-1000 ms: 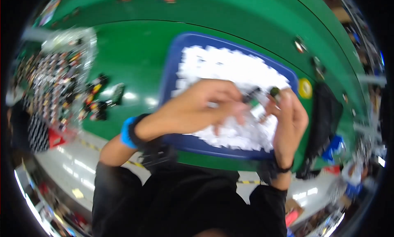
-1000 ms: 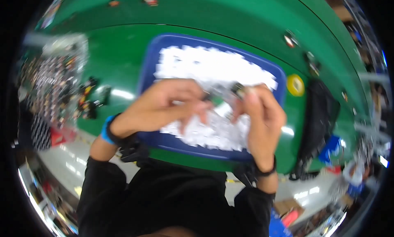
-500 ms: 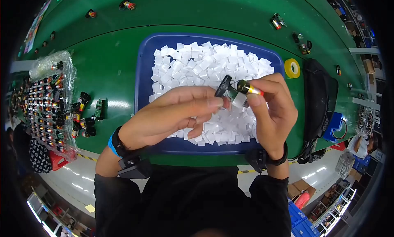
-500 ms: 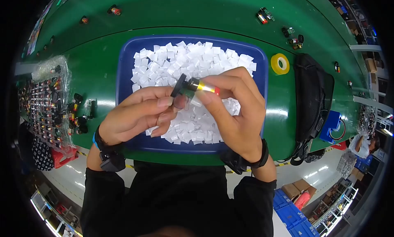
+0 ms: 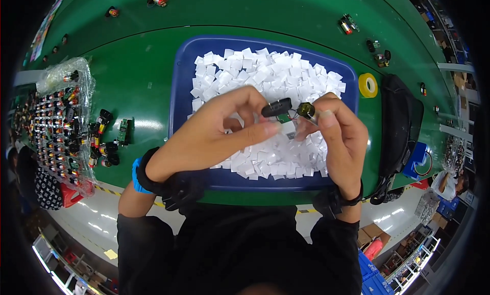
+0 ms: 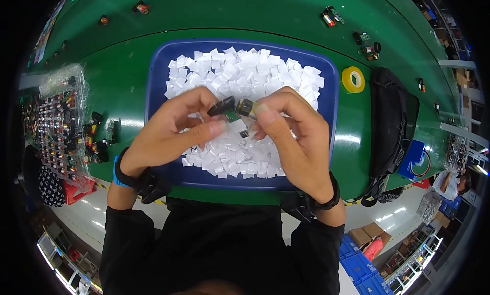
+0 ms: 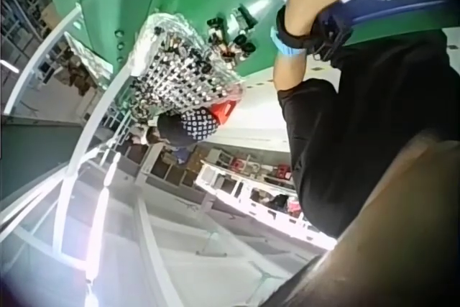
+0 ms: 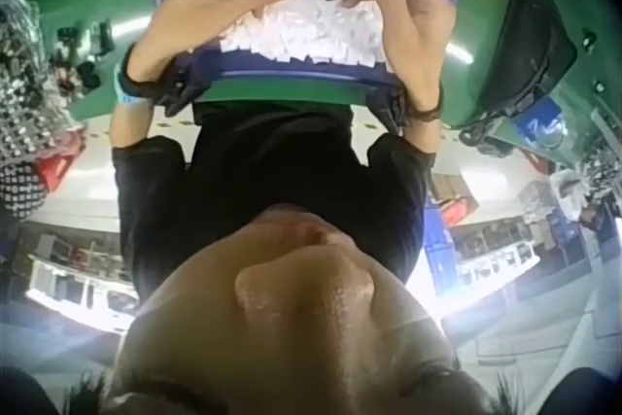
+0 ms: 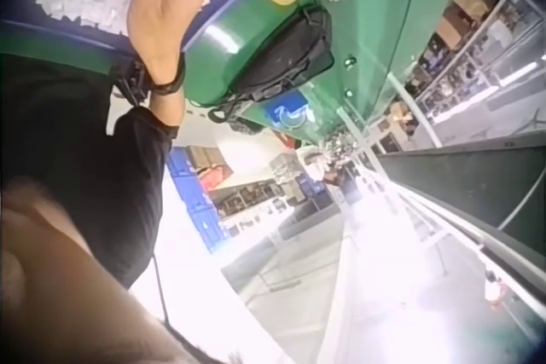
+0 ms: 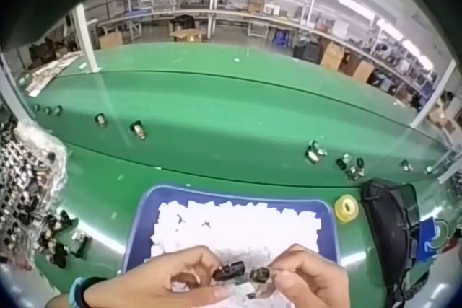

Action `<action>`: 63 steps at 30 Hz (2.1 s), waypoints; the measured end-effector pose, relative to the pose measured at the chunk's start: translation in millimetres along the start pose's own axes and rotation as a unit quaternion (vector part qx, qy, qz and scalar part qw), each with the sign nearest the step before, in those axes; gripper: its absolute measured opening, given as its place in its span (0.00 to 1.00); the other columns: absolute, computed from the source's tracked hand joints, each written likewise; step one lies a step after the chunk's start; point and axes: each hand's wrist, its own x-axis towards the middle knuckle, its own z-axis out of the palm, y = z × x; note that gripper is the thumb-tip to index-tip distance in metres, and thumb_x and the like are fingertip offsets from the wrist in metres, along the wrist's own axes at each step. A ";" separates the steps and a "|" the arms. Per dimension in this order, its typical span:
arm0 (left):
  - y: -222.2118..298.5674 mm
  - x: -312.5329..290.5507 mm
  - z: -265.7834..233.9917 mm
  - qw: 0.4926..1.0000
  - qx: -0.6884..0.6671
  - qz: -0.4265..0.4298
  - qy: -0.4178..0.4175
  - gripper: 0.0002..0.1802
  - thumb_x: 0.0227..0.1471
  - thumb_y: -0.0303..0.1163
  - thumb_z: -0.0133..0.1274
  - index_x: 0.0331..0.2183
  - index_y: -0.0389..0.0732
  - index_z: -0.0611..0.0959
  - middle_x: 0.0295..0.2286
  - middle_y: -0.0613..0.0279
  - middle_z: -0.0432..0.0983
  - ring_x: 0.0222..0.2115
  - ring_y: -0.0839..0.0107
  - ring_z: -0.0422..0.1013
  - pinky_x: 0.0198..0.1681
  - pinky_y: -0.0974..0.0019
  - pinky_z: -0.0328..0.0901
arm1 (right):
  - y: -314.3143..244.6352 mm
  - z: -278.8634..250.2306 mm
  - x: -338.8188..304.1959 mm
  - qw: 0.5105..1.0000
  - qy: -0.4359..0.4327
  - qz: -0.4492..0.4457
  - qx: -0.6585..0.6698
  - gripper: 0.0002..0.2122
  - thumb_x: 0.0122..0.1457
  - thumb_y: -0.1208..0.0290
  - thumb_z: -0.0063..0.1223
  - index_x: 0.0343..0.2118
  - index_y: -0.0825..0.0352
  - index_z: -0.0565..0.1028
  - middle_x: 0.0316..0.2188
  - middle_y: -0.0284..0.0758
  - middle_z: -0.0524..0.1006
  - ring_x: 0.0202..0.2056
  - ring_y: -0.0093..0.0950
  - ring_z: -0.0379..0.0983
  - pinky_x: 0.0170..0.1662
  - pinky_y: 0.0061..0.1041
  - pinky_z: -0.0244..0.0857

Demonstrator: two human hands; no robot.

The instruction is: The person assembles electronic components by picking up a circuit board, a battery, and a small black component from a tray. They align and press the parts together, testing the light on the board before placing the completed unit on the green workbench.

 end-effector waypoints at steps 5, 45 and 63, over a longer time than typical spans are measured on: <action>9.2 0.9 1.5 0.988 0.135 0.078 -0.015 0.15 0.56 0.28 0.58 0.44 0.31 0.76 0.32 0.61 0.74 0.28 0.76 0.70 0.32 0.73 0.68 | 5.7 -10.5 0.5 0.996 -0.039 -0.055 -0.051 0.10 0.67 0.71 0.45 0.37 0.74 0.73 0.32 0.36 0.73 0.29 0.24 0.73 0.32 0.21 0.68; 1.8 -3.4 5.6 0.967 0.248 0.053 0.034 0.07 0.57 0.26 0.51 0.39 0.37 0.76 0.28 0.65 0.77 0.23 0.75 0.72 0.25 0.71 0.67 | -5.7 0.0 10.0 0.919 0.001 -0.209 -0.334 0.15 0.47 0.80 0.67 0.39 0.70 0.77 0.37 0.38 0.77 0.34 0.35 0.74 0.39 0.28 0.70; 0.7 -1.2 -4.2 0.989 -0.143 -0.039 -0.008 0.12 0.59 0.23 0.43 0.44 0.35 0.76 0.48 0.55 0.73 0.43 0.72 0.71 0.46 0.69 0.67 | 1.4 9.2 4.8 0.862 -0.023 -0.353 -0.363 0.14 0.36 0.80 0.68 0.31 0.68 0.79 0.34 0.33 0.81 0.32 0.30 0.73 0.34 0.31 0.68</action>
